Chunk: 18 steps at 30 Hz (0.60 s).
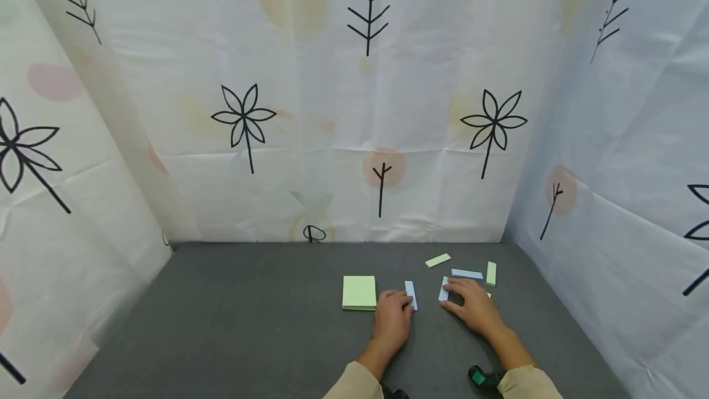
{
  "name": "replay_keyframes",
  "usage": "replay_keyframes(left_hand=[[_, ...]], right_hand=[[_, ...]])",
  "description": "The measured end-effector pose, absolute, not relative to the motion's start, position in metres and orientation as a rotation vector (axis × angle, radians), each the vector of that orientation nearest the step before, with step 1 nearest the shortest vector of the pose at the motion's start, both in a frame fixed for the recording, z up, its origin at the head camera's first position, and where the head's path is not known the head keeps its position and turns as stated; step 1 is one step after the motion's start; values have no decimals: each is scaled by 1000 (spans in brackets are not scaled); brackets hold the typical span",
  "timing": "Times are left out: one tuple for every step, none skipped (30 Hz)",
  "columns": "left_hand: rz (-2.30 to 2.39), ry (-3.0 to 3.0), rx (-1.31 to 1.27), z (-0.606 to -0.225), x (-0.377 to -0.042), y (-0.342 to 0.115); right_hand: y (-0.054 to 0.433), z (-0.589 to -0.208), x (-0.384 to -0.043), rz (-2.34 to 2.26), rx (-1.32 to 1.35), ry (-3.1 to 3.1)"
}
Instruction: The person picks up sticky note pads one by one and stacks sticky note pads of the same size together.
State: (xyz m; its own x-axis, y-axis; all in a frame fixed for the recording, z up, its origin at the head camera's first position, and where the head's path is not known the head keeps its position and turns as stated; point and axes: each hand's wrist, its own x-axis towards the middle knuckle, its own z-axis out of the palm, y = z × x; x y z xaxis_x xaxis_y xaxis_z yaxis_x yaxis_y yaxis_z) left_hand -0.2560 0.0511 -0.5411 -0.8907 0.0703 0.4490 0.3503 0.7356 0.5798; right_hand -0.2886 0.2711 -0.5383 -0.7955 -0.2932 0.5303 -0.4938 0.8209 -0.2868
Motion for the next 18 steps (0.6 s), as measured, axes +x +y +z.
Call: replay_keyframes(left_hand=[[-969, -2532, -309, -541, -256, 52], [-976, -2529, -296, -541, -256, 52], [-984, -2528, -284, -541, -256, 52], [-992, -2528, -275, -541, -256, 53], [-996, -2531, -269, -541, -255, 53], [-1000, -2534, -262, -540, -255, 53], [-1003, -2536, -257, -539, -255, 53], [-1003, -2535, -254, -539, -254, 53], [-1005, -2535, -252, -539, -254, 53], [-1004, -2534, -252, -539, -255, 53], [-1002, -2533, -252, -539, -255, 53], [-1000, -2531, -252, -540, -255, 53], [-1000, -2530, -252, -540, -255, 53], [-996, -2526, -255, -540, -255, 53], [-994, -2525, -255, -541, -255, 53], [-991, -2522, -256, -541, -255, 54], [-992, -2525, -253, -541, -255, 54], [-993, -2527, -253, -541, -255, 54]], right_hand=[[271, -539, -289, 578, 580, -2532], [271, -539, -289, 585, 576, -2536], [271, -539, -289, 587, 571, -2544], [270, -539, -289, 591, 566, -2551], [270, -539, -289, 597, 561, -2558], [270, -540, -289, 601, 557, -2561], [270, -540, -289, 603, 555, -2563], [270, -540, -289, 601, 554, -2561], [270, -541, -289, 598, 557, -2553], [271, -541, -289, 593, 561, -2542], [271, -541, -289, 590, 567, -2529], [271, -542, -289, 584, 573, -2512], [271, -542, -290, 577, 579, -2496], [271, -542, -290, 568, 586, -2477], [271, -543, -290, 559, 595, -2458], [271, -543, -291, 549, 604, -2440], [272, -543, -291, 540, 613, -2422], [272, -543, -291, 530, 625, -2406]])
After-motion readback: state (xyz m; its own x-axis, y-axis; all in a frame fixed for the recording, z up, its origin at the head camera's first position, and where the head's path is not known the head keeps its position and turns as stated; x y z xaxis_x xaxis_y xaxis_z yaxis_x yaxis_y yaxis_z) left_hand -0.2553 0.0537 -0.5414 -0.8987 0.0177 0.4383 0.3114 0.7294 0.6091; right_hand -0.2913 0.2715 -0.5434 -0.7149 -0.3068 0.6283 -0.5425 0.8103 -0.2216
